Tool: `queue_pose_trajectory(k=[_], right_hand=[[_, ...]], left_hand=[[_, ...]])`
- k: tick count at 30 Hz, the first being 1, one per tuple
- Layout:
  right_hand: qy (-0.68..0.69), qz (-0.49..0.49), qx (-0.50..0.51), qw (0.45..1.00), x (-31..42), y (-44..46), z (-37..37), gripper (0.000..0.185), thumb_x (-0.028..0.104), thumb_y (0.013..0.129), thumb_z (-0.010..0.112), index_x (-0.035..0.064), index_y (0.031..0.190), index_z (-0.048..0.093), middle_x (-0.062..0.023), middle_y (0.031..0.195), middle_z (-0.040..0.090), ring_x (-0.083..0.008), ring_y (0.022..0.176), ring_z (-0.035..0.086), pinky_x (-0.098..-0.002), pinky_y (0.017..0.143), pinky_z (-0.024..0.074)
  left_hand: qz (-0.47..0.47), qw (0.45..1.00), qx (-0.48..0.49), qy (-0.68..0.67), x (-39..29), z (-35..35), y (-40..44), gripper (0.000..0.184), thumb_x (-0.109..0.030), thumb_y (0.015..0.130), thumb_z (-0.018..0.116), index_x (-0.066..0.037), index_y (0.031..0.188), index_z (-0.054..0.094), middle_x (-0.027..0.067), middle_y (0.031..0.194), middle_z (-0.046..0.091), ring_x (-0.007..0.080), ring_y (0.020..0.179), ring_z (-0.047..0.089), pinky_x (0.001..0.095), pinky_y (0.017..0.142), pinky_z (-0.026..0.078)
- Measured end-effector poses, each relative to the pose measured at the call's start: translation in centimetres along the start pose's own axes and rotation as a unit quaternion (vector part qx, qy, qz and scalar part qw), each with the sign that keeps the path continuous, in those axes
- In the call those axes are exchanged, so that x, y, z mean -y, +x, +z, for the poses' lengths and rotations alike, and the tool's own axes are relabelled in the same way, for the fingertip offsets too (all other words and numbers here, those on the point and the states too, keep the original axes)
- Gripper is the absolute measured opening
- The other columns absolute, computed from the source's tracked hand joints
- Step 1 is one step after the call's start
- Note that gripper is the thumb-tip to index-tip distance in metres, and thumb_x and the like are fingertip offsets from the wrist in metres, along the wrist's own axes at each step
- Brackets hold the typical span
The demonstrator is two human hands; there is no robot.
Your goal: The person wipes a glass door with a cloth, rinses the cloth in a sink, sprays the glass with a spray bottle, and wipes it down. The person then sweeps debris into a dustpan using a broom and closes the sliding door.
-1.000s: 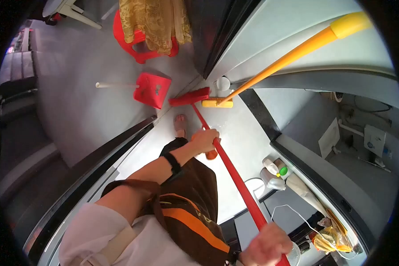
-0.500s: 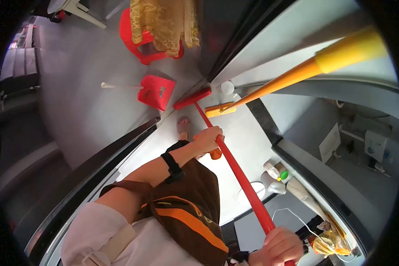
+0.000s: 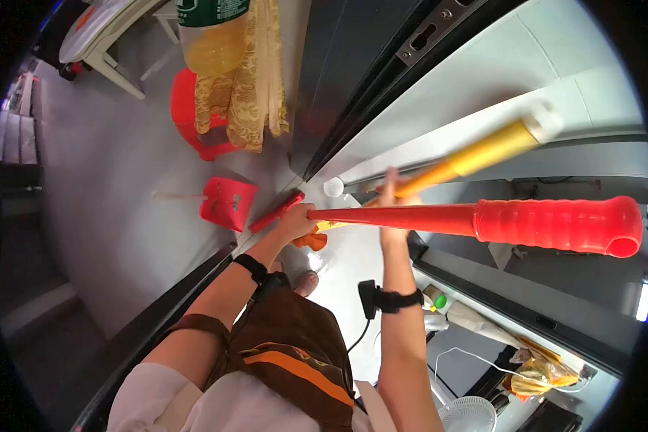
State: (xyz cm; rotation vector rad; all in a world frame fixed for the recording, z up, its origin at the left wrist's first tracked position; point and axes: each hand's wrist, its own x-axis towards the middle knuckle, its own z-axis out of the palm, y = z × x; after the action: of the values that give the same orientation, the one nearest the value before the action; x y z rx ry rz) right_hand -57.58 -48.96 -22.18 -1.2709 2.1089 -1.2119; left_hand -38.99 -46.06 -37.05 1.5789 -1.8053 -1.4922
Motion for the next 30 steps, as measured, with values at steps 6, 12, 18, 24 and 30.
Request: queue_pose_trajectory(k=[6,12,18,24,30], right_hand=[[-0.055,-0.085,0.021,0.995,-3.7,7.2,-2.4,0.033,0.026,0.085,0.062,-0.0004,0.064,0.061,-0.0083,0.059,0.063,-0.0166,0.054,0.059,-0.0306,0.056,0.0467],[-0.074,-0.021,0.039,0.996,-4.7,9.7,-1.2,0.04,0.036,0.073,0.073,-0.0021,0.079,0.064,-0.0127,0.072,0.065,-0.0208,0.067,0.061,-0.0327,0.066,0.0483],[0.219,-0.014,0.315,0.923,7.7,-3.1,-12.2,0.063,0.016,0.078,0.066,0.0005,0.133,0.039,-0.0176,0.129,0.048,-0.0294,0.123,0.043,-0.0416,0.102,0.0319],[0.365,-0.236,0.342,0.833,13.6,-6.4,-17.8,0.029,0.029,0.079,0.069,0.0036,0.08,0.055,-0.0119,0.09,0.064,-0.0254,0.082,0.064,-0.0431,0.084,0.0452],[0.363,-0.13,0.185,0.904,12.0,-9.1,-17.7,0.04,0.019,0.085,0.057,0.0157,0.051,0.035,0.004,0.039,0.037,-0.0107,0.03,0.037,-0.0245,0.037,0.0398]], left_hand=[[-0.053,0.994,0.035,-0.084,0.5,0.6,-1.7,0.013,-0.018,0.075,0.06,-0.005,0.08,0.06,0.0109,0.078,0.063,0.0242,0.076,0.063,0.0361,0.066,0.047],[0.034,0.999,-0.024,-0.012,1.8,2.1,-3.6,0.022,-0.026,0.08,0.061,-0.004,0.077,0.058,0.0138,0.078,0.06,0.0317,0.076,0.06,0.0398,0.065,0.046],[0.054,0.99,-0.107,-0.068,1.6,2.6,-5.0,0.022,-0.021,0.081,0.06,-0.002,0.071,0.055,0.0151,0.074,0.057,0.0323,0.073,0.057,0.0381,0.064,0.044],[0.033,0.996,-0.078,-0.005,1.7,4.2,-2.4,0.017,-0.023,0.076,0.06,-0.006,0.077,0.059,0.0113,0.081,0.06,0.0322,0.079,0.059,0.0404,0.067,0.047],[0.034,0.995,0.076,0.049,2.7,9.4,-0.6,0.015,-0.014,0.068,0.061,-0.009,0.083,0.061,0.0102,0.084,0.062,0.0289,0.084,0.062,0.0419,0.07,0.048]])
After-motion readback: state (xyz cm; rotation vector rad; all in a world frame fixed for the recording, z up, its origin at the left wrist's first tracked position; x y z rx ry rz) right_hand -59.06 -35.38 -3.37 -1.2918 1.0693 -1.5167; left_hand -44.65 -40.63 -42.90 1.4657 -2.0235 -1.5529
